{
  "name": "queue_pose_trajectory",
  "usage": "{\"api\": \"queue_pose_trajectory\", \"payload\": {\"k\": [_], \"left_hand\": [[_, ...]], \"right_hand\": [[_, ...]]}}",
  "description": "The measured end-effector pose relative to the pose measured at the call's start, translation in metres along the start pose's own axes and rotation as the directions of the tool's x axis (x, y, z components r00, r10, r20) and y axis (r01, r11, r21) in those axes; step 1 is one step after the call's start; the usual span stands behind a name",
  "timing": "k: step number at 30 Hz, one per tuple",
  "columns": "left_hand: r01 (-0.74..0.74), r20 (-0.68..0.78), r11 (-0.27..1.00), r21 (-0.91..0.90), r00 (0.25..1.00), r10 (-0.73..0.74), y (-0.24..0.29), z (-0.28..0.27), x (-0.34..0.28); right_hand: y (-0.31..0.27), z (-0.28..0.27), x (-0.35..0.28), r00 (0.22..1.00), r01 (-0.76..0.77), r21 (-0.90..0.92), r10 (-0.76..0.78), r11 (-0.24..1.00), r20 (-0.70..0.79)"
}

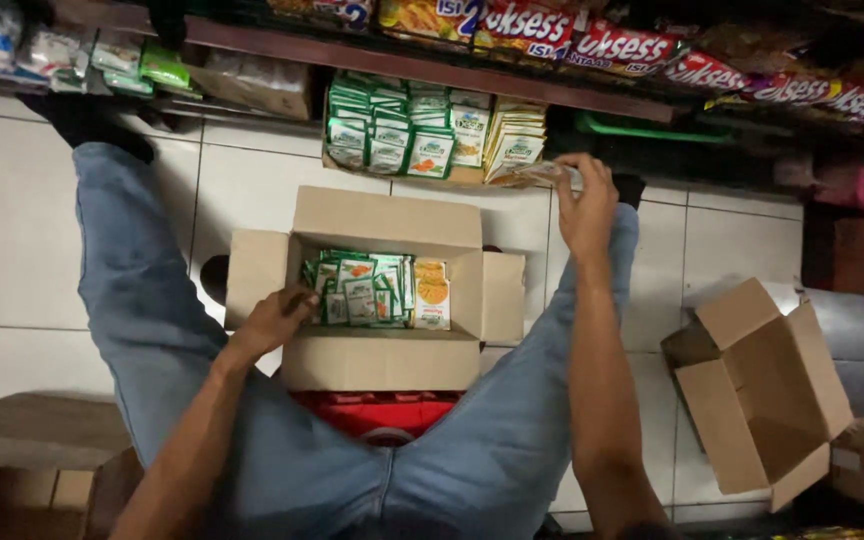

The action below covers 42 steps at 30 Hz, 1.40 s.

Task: Sorting and placing small condiment packets from a box onto a retail shelf.

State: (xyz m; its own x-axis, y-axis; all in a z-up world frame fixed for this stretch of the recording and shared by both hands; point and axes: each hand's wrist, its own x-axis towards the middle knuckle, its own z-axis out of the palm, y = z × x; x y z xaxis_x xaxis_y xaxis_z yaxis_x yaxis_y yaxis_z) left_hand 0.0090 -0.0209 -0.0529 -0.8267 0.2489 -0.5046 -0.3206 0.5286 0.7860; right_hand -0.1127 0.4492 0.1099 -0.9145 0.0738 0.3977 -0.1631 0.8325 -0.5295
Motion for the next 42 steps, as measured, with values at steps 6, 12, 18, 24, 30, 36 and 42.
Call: {"api": "queue_pose_trajectory", "payload": {"k": [6,12,18,24,30,36,42], "left_hand": [[0.006,0.034,0.995,0.101,0.999,-0.010,0.002,0.011,0.009],[0.021,0.112,0.981,0.191,0.993,-0.043,0.012,0.013,0.009],[0.116,0.129,0.932,0.343,0.977,-0.169,0.033,0.022,0.015],[0.088,0.200,0.951,0.296,0.968,-0.152,0.039,0.039,0.036],[0.046,0.234,0.947,0.319,0.964,-0.125,0.047,0.051,0.039],[0.035,0.217,0.953,0.300,0.971,-0.103,0.040,0.048,0.037],[0.031,0.214,0.958,0.283,0.972,-0.095,0.060,0.044,0.035]], "right_hand": [[0.015,0.021,0.012,0.996,0.050,0.047,-0.053,0.998,0.071],[0.051,0.053,0.017,0.991,0.017,0.081,-0.028,0.997,0.131],[0.093,0.088,0.005,0.989,0.078,-0.056,-0.070,0.995,0.133],[0.095,0.096,0.009,0.982,-0.005,-0.104,0.024,0.995,0.188],[0.098,0.104,0.006,0.988,0.053,-0.099,-0.038,0.994,0.148],[0.056,0.086,0.015,0.990,0.104,-0.119,-0.092,0.987,0.107],[-0.010,0.086,-0.020,0.954,0.196,0.193,-0.232,0.962,0.191]]}}
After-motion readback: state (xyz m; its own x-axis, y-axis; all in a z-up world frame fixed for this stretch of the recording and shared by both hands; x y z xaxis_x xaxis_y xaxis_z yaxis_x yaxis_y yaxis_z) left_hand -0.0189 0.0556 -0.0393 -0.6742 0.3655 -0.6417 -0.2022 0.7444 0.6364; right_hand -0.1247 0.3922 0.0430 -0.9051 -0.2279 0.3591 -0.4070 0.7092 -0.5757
